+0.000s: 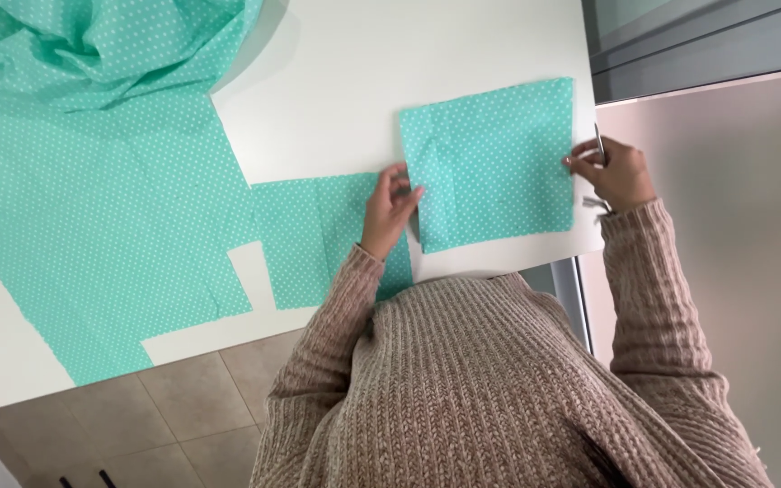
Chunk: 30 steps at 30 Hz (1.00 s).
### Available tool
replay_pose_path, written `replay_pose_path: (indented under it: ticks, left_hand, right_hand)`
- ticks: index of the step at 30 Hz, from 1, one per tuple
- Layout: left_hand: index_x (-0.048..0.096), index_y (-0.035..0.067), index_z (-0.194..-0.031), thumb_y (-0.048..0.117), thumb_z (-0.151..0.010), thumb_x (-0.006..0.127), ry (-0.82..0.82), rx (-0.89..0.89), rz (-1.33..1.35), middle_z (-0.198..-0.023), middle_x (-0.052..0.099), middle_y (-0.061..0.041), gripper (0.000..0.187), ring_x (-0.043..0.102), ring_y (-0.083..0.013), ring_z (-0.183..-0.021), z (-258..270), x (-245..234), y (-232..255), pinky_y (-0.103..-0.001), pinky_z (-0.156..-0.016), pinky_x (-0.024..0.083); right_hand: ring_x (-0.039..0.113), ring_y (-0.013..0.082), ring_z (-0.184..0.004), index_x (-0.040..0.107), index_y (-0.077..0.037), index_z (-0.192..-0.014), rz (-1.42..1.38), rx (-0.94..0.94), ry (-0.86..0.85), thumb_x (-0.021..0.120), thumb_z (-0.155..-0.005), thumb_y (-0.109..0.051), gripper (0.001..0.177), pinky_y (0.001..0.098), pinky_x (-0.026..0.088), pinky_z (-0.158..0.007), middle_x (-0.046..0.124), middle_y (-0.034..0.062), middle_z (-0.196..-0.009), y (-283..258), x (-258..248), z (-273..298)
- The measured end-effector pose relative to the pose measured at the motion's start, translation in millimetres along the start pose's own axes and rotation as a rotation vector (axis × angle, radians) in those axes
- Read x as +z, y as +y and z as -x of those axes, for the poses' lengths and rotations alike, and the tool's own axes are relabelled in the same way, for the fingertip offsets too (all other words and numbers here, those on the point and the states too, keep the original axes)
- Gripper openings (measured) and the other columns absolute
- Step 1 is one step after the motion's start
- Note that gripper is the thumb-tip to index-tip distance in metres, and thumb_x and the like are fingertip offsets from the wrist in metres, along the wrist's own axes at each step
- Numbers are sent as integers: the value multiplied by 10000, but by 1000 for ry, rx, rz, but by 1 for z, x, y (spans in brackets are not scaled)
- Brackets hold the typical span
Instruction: Cutting and organizing pieces of teal polka-dot fabric on a white table.
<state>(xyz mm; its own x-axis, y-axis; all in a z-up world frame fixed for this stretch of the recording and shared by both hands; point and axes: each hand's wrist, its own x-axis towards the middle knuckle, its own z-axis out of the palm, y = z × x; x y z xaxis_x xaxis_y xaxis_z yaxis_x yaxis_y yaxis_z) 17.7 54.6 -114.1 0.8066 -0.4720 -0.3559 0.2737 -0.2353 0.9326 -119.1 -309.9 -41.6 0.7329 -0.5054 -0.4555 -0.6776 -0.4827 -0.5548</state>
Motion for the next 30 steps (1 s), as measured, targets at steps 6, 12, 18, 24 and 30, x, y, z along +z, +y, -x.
replay_pose_path:
  ticks: [6,12,18,24,30]
  left_hand:
    - [469,72,-1341,323,-900,809,-96,-32,-107,-938,708,-165,611,731,-264,-763,40,5,-33,-356,-640,643]
    - [399,14,-1352,80,-891,752,-136,-117,-15,-807,670,-169,584,729,-257,-621,46,8,-4,-326,-569,695]
    - [417,60,-1339,193,-872,779,-142,-95,-214,-782,697,-100,605,729,-215,-621,44,10,-24,-327,-557,626]
    - [420,34,-1357,155,-874,776,-154,-78,-191,-771,680,-105,613,733,-238,-627,45,10,1,-339,-563,605]
    - [419,64,-1369,189,-843,797,-129,-87,-240,-794,699,-134,660,738,-285,-667,45,9,-13,-385,-600,594]
  right_hand:
    - [712,271,-914,738,-170,-1108,82,44,-70,829,-874,-383,329,377,526,-850,759,27,-909,38,27,35]
    - [709,241,-941,740,-205,-1096,115,45,4,836,-847,-400,331,380,532,-853,752,-15,-918,53,38,37]
    - [707,202,-789,728,-245,-977,118,19,59,836,-822,-363,223,313,532,-746,730,-60,-819,57,44,34]
    - [700,179,-742,728,-250,-955,107,17,117,842,-836,-330,183,282,534,-701,717,-76,-790,63,48,33]
    - [687,194,-719,729,-224,-938,109,-45,139,858,-828,-323,196,299,515,-683,708,-43,-763,71,54,29]
